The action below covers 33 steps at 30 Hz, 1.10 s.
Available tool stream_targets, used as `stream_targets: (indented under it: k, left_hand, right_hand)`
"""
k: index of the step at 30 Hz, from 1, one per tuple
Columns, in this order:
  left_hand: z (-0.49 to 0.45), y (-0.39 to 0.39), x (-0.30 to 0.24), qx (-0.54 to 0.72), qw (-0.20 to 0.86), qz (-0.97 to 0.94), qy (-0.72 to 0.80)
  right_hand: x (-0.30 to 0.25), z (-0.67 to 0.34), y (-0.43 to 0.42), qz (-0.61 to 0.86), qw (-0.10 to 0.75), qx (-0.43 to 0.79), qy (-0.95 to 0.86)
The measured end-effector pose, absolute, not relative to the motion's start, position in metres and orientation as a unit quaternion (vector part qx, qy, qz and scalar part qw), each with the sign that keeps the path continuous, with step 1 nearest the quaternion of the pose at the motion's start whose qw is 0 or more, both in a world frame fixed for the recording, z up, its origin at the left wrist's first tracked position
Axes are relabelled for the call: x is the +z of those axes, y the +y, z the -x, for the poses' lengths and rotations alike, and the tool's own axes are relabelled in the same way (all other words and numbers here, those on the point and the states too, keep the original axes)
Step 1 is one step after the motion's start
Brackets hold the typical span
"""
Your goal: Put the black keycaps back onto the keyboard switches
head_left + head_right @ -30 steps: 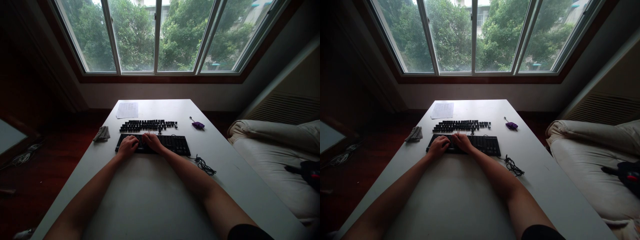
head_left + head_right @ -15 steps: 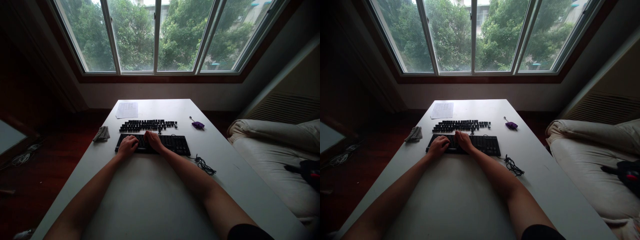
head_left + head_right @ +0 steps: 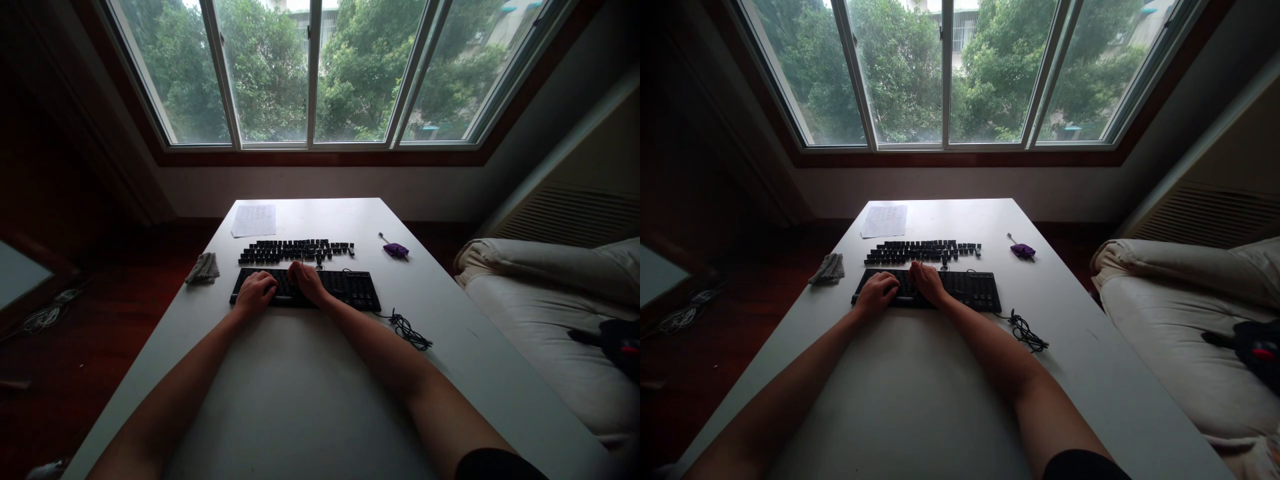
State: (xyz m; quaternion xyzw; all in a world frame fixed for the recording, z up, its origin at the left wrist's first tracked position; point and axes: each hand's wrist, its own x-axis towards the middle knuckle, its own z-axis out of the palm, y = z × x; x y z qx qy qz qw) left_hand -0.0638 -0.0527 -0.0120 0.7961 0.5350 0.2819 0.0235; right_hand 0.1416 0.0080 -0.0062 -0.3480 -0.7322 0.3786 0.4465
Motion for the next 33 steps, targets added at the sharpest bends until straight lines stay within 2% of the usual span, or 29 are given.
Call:
stream_targets:
  k: [9, 16, 20, 33]
  left_hand:
    - [0.0623, -0.0541, -0.0106, 0.282, 0.02, -0.797, 0.533]
    - [0.0625, -0.0543, -0.0104, 0.281, 0.019, -0.798, 0.532]
    - [0.0629, -0.0549, -0.01, 0.279, 0.022, -0.8, 0.531]
    - [0.0661, -0.0547, -0.0074, 0.288, 0.08, -0.807, 0.509]
  right_hand:
    - [-0.005, -0.1436, 0.0062, 0.331, 0.454, 0.35, -0.75]
    - [-0.0024, -0.1424, 0.0002, 0.344, 0.437, 0.399, -0.729]
    - [-0.0031, -0.1406, 0.0012, 0.348, 0.432, 0.381, -0.74]
    - [-0.0076, -0.14, 0.0054, 0.329, 0.406, 0.367, -0.77]
